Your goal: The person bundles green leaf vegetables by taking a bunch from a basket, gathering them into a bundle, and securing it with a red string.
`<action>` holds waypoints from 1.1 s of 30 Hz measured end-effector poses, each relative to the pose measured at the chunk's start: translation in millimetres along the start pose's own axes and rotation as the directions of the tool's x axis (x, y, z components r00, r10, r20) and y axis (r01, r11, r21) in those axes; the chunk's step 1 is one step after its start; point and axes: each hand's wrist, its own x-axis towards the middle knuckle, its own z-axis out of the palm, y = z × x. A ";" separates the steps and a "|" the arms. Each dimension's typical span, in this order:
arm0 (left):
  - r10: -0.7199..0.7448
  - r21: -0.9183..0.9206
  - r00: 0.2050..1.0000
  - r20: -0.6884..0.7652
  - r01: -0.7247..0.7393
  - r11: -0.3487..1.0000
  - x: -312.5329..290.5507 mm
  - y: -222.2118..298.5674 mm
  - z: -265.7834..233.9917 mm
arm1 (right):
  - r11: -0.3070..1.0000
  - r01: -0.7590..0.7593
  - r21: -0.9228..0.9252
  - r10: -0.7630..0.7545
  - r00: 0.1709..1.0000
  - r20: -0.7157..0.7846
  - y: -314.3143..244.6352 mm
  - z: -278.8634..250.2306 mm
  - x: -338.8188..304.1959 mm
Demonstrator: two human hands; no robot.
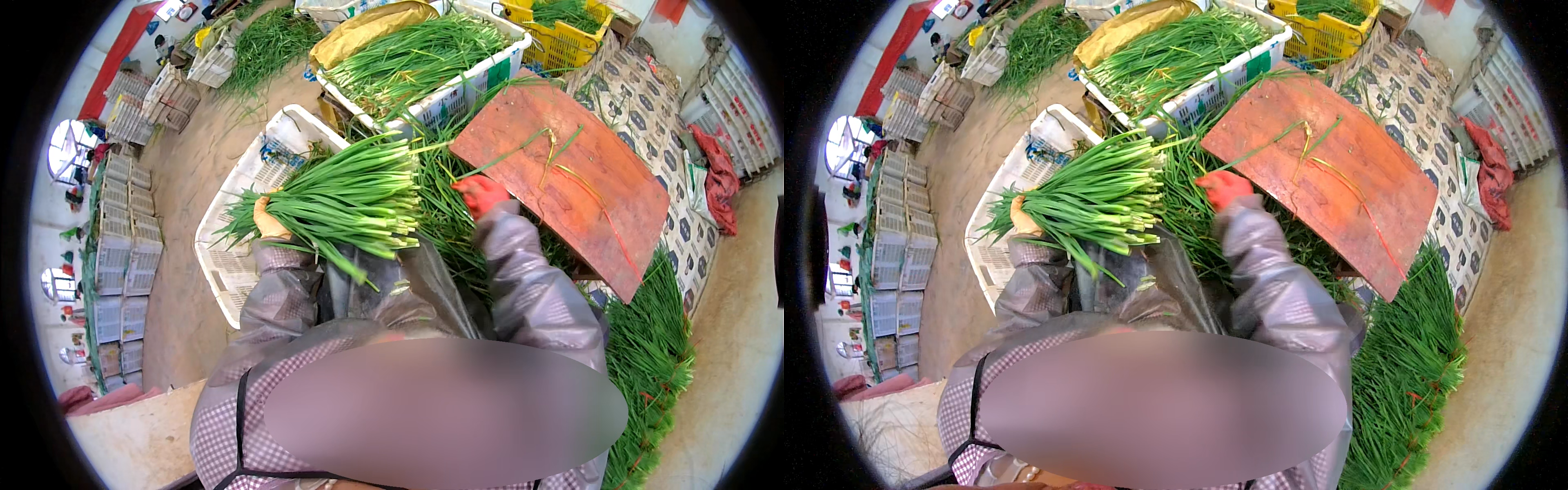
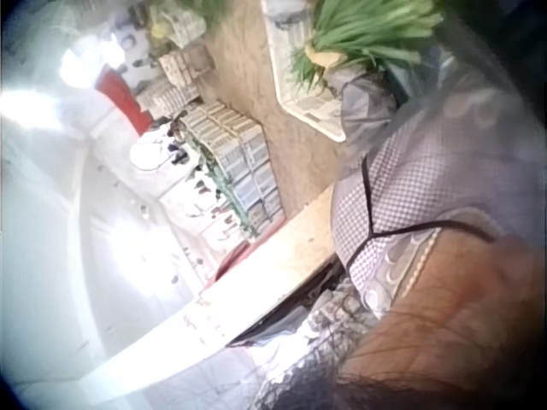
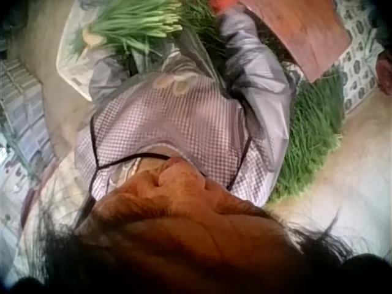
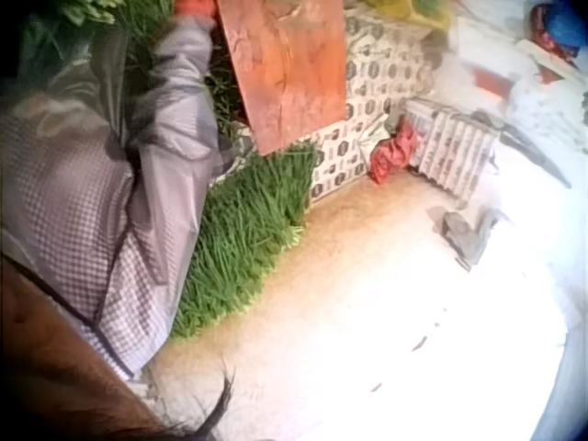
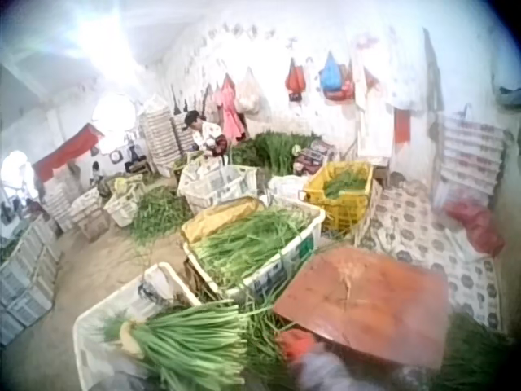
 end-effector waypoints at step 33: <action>-0.053 -0.057 0.997 -0.054 0.050 0.997 -28.9 0.0 35.8 | 0.887 0.107 0.449 -0.192 0.970 0.147 17.5 -8.6 102.0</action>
